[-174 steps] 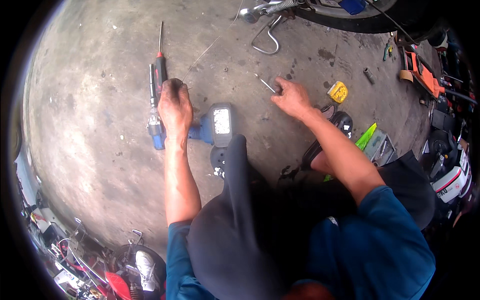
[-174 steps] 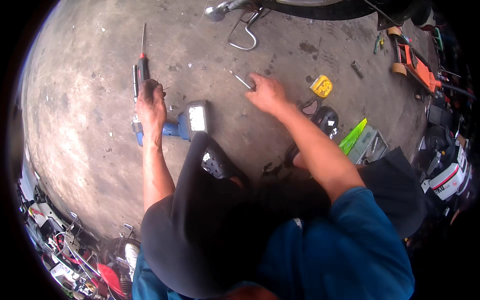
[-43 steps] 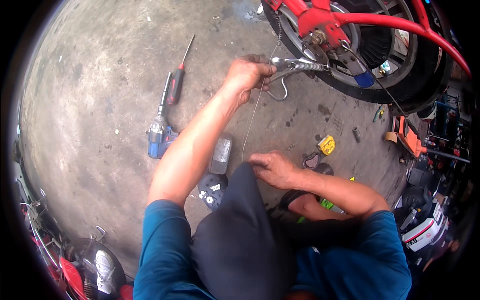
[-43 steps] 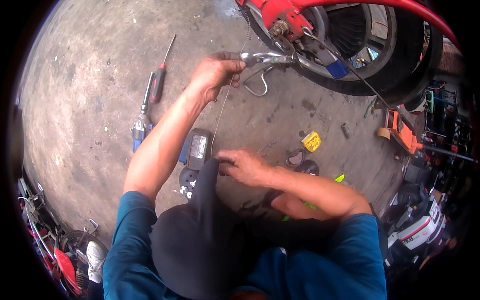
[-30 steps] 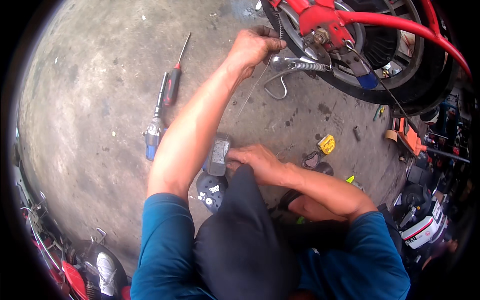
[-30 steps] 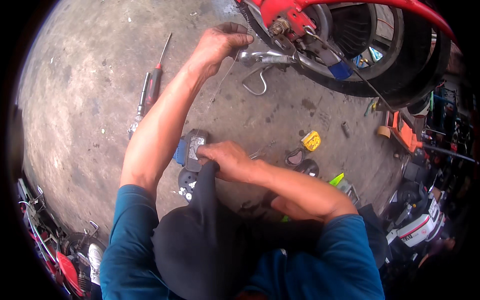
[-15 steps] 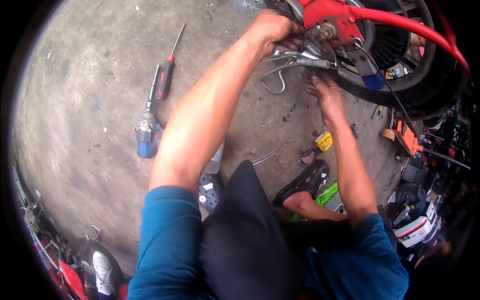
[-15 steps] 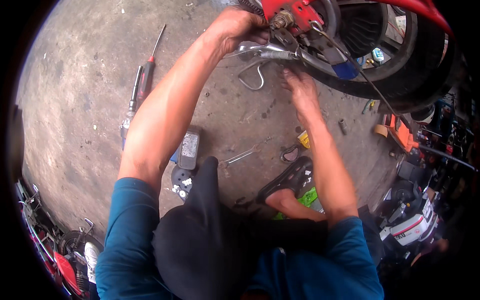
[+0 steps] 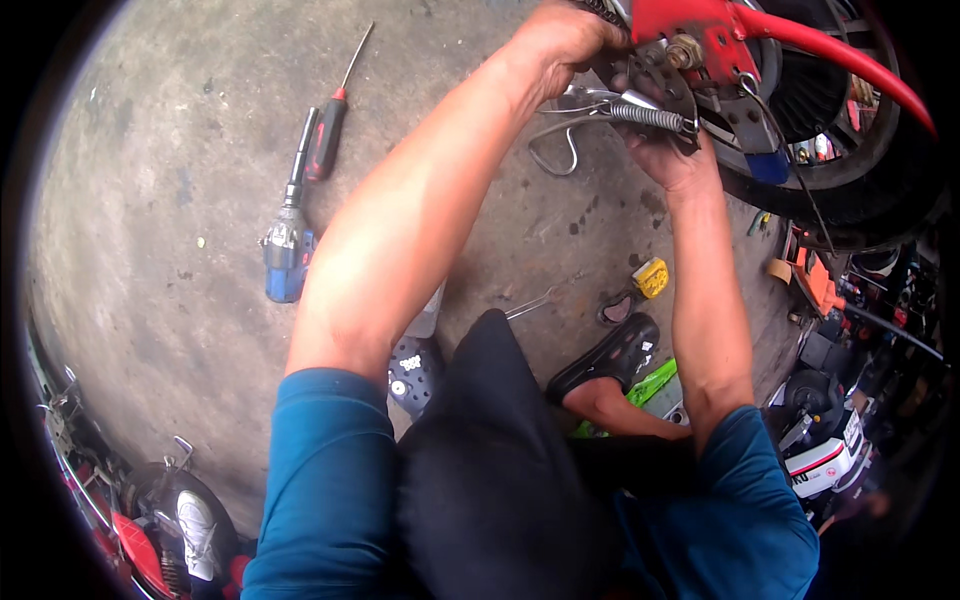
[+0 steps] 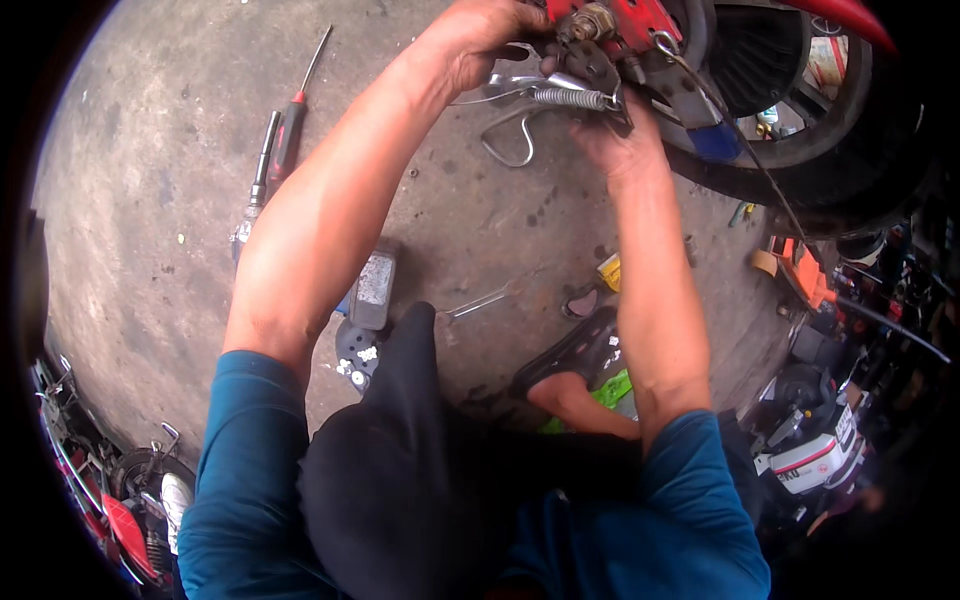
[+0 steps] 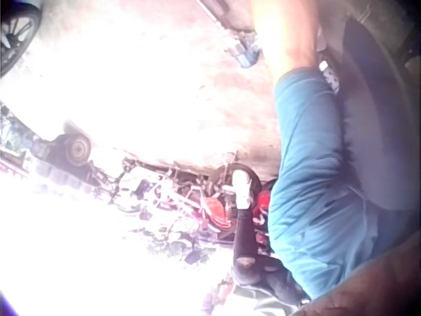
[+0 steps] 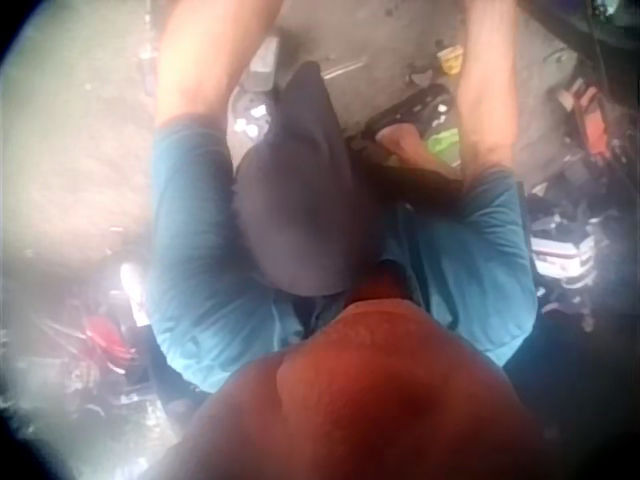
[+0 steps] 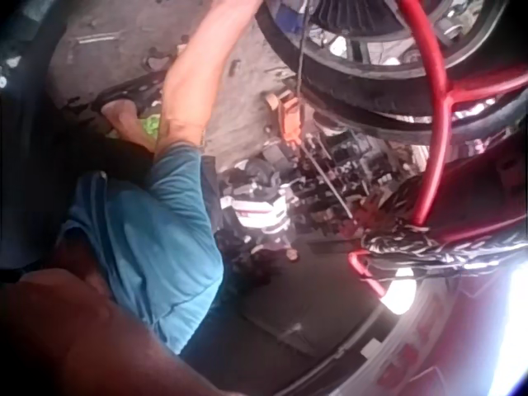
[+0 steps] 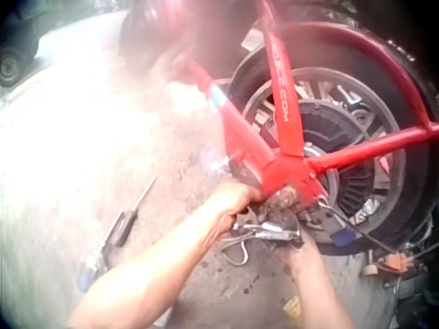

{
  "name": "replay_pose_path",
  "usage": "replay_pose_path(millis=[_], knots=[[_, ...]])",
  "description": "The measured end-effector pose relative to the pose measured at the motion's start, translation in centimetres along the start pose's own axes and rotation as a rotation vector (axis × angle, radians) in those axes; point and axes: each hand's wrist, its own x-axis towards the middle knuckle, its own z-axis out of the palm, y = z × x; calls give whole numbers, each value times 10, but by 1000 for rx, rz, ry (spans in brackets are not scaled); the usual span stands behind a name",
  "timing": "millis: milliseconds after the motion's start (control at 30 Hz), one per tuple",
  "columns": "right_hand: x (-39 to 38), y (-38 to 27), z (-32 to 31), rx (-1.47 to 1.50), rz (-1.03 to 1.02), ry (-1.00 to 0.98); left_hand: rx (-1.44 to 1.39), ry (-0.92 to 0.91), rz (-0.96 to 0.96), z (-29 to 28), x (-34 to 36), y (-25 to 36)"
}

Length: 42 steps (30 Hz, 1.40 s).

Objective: The person unfastens the rear wheel components of an electric bicycle using an impact wrench, threads a wire through a spring by hand, and installs the spring and kickstand assembly onto the bicycle frame using a screwdriver and hands.

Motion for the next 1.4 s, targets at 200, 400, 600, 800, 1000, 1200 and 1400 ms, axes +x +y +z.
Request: replay_pose_path(millis=[200,400,600,800,1000,1200,1400], knots=[[17,-4,1,353,165,-273,-162,-171,-38,-8,-2,-1],[11,0,-2,393,104,-69,612,50,276,-15,-80,3],[13,7,5,307,8,-112,881,117,479,-44,-104,-8],[23,8,-4,132,1,-170,1088,-219,424,-85,-70,35],[16,18,-1,404,-86,-138,1054,-275,282,-58,-17,-20],[12,10,-3,320,-70,-4,-101,-125,138,-30,-12,-6],[0,8,19,255,-59,154,-332,-194,-23,-17,-6,-6]])
